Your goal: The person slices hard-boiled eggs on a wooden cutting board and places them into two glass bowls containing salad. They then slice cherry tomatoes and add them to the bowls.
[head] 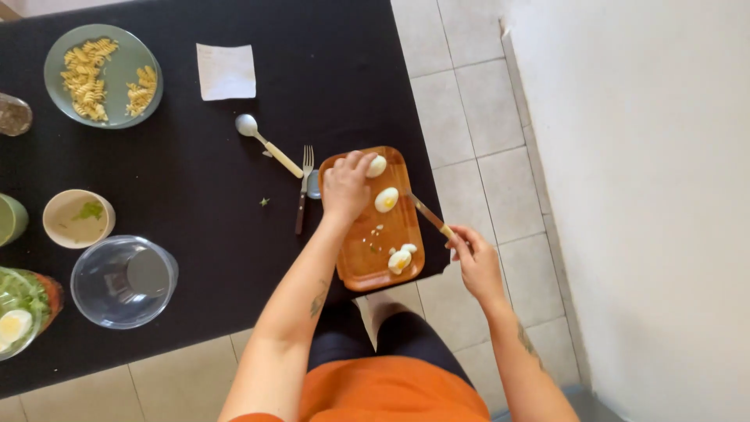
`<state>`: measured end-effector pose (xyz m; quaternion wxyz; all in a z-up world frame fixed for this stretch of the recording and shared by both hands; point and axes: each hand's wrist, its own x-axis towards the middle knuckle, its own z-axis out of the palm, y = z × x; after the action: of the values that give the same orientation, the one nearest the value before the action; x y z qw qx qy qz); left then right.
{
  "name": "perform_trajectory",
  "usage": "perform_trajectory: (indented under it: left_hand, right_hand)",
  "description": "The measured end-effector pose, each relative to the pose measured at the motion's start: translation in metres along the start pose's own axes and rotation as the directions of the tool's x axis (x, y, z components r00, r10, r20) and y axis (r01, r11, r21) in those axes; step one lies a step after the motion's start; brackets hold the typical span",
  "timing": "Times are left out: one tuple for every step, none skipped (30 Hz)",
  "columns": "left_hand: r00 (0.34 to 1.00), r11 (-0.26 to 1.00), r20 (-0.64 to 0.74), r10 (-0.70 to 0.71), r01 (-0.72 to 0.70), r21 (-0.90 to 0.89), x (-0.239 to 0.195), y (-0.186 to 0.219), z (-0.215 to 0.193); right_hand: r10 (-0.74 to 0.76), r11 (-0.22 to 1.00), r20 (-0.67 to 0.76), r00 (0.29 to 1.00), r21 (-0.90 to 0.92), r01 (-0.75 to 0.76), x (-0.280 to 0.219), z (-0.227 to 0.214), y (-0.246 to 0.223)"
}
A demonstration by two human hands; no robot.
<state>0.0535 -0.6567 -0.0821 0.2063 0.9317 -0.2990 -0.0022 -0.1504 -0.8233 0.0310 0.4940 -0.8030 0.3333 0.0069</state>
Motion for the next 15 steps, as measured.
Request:
perform_trajectory:
  left_hand:
    - [1.0, 1.0, -0.009, -0.008, 0.008, 0.008, 0.007, 0.003, 0.006]
    - [0.996, 1.0, 0.083, -0.014, 0.013, 0.01, 0.01, 0.006, 0.012]
    - [0.985, 1.0, 0.174, -0.021, 0.019, 0.012, 0.014, 0.01, 0.018]
    - [0.985, 1.0, 0.169, -0.025, 0.022, 0.017, 0.013, 0.01, 0.02]
    - [0.993, 1.0, 0.122, 0.007, -0.008, 0.005, 0.012, 0.01, 0.022]
    - [0.997, 0.999, 0.075, 0.036, -0.036, -0.005, 0.009, 0.009, 0.023]
    - [0.997, 1.0, 0.071, 0.03, -0.03, 0.0, 0.014, 0.001, 0.026]
    - [0.997, 0.998, 0.048, 0.064, -0.063, -0.012, 0.012, -0.007, 0.029]
    - [0.995, 0.995, 0.024, 0.097, -0.096, -0.023, 0.009, -0.015, 0.032]
    - [0.996, 0.996, 0.029, 0.088, -0.087, -0.019, 0.007, -0.021, 0.029]
    - [0.992, 0.995, 0.078, 0.095, -0.094, -0.021, 0.006, -0.027, 0.025]
    - [0.987, 0.994, 0.124, 0.105, -0.103, -0.025, 0.004, -0.033, 0.022]
    - [0.987, 0.995, 0.127, 0.098, -0.096, -0.021, 0.006, -0.034, 0.017]
    - [0.983, 0.994, 0.146, 0.11, -0.106, -0.036, 0.005, -0.037, 0.011]
    - [0.979, 0.992, 0.164, 0.123, -0.116, -0.052, 0.005, -0.039, 0.005]
  right_hand:
    - [-0.012, 1.0, 0.008, 1.0, 0.002, 0.012, 0.002, -0.004, -0.002]
    - [0.005, 1.0, -0.014, 1.0, -0.001, -0.005, 0.0, -0.008, -0.003]
    - [0.022, 1.0, -0.036, 0.999, -0.005, -0.022, -0.002, -0.012, -0.005]
    - [0.015, 1.0, -0.032, 0.999, -0.003, -0.015, 0.001, -0.013, -0.002]
    - [-0.049, 0.998, -0.021, 0.999, -0.044, 0.048, 0.003, -0.014, 0.001]
    - [-0.113, 0.99, -0.005, 0.994, -0.084, 0.112, 0.005, -0.014, 0.003]
    - [-0.119, 0.989, 0.0, 0.993, -0.082, 0.119, 0.015, -0.013, 0.002]
    - [-0.279, 0.945, 0.022, 0.96, -0.172, 0.279, 0.021, -0.012, 0.003]
    - [-0.43, 0.866, 0.058, 0.901, -0.254, 0.43, 0.026, -0.01, 0.004]
    - [-0.429, 0.867, 0.068, 0.901, -0.249, 0.431, 0.04, -0.005, 0.013]
    - [-0.56, 0.722, 0.113, 0.821, -0.421, 0.55, 0.053, 0.001, 0.021]
    - [-0.668, 0.528, 0.181, 0.722, -0.568, 0.631, 0.066, 0.006, 0.03]
    - [-0.668, 0.529, 0.186, 0.721, -0.563, 0.636, 0.078, 0.013, 0.029]
    - [-0.727, 0.443, 0.204, 0.655, -0.589, 0.675, 0.089, 0.021, 0.028]
    - [-0.78, 0.354, 0.225, 0.585, -0.613, 0.707, 0.099, 0.029, 0.026]
